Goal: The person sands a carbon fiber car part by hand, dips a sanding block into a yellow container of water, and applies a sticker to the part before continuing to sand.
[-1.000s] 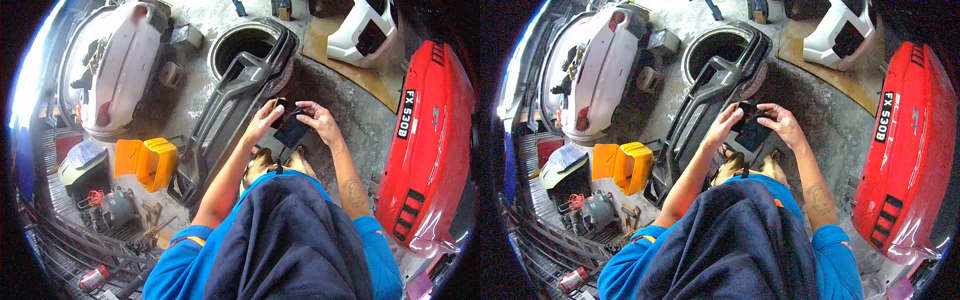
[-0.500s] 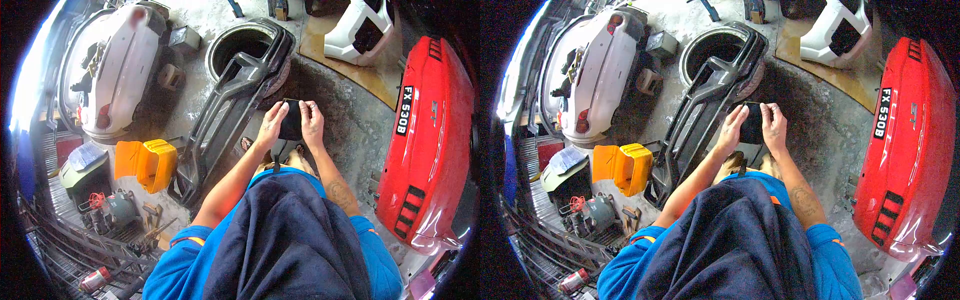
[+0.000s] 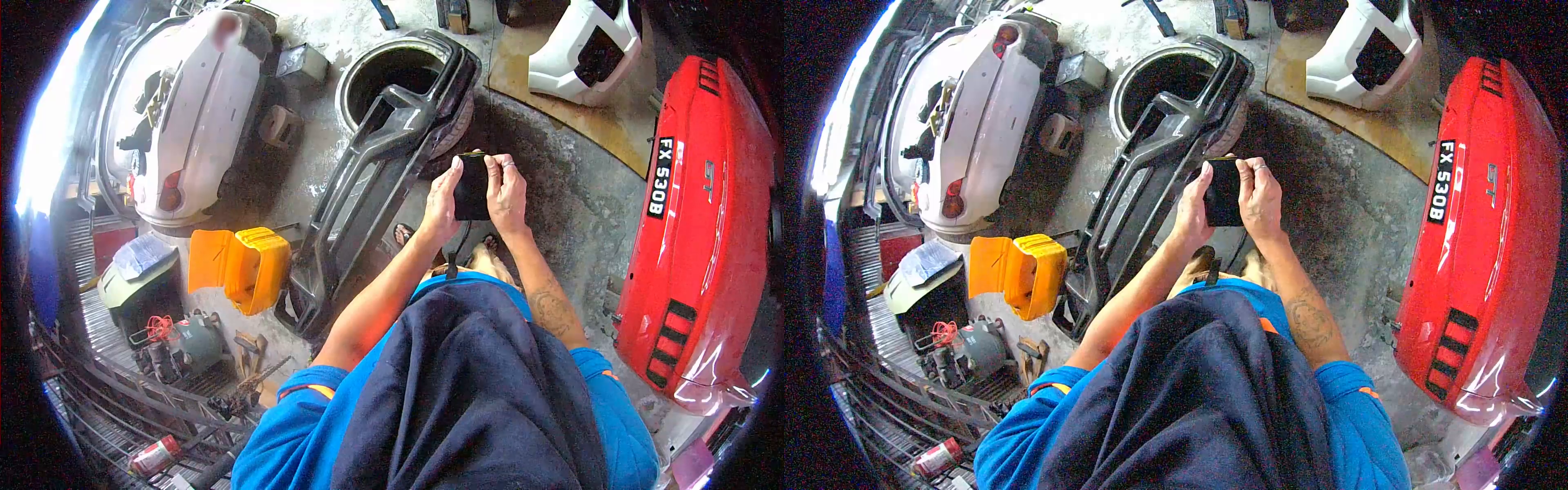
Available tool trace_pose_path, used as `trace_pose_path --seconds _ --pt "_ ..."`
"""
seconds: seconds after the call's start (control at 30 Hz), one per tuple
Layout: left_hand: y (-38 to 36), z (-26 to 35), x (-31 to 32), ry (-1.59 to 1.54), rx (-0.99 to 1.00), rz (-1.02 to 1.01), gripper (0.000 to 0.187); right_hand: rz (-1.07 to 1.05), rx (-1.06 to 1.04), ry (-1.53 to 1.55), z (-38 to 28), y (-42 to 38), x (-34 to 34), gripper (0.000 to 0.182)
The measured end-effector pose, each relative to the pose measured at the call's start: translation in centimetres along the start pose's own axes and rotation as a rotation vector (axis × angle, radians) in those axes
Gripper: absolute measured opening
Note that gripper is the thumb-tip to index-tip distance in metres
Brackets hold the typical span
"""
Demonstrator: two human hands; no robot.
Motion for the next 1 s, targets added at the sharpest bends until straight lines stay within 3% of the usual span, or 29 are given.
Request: trace_pose_path --seconds 0.43,1.0 --pt "-0.5 0.8 0.2 -0.055 -0.024 -0.026 0.048 -0.063 0.07 0.202 -0.8 0.5 -0.1 0.018" --pt "-1.8 1.8 3.3 -0.201 -0.005 -0.17 0.058 -0.055 0.091 0.208 -1.7 0.5 -0.2 0.021"
Point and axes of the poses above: each hand's wrist, its own y-axis towards the middle knuckle, its own x-axis out of the palm, z = x × y, the point moved 9 cm from there along y, towards the middle knuckle, and after that the axes turned 5 degrees about -y, right-handed, at the moved point
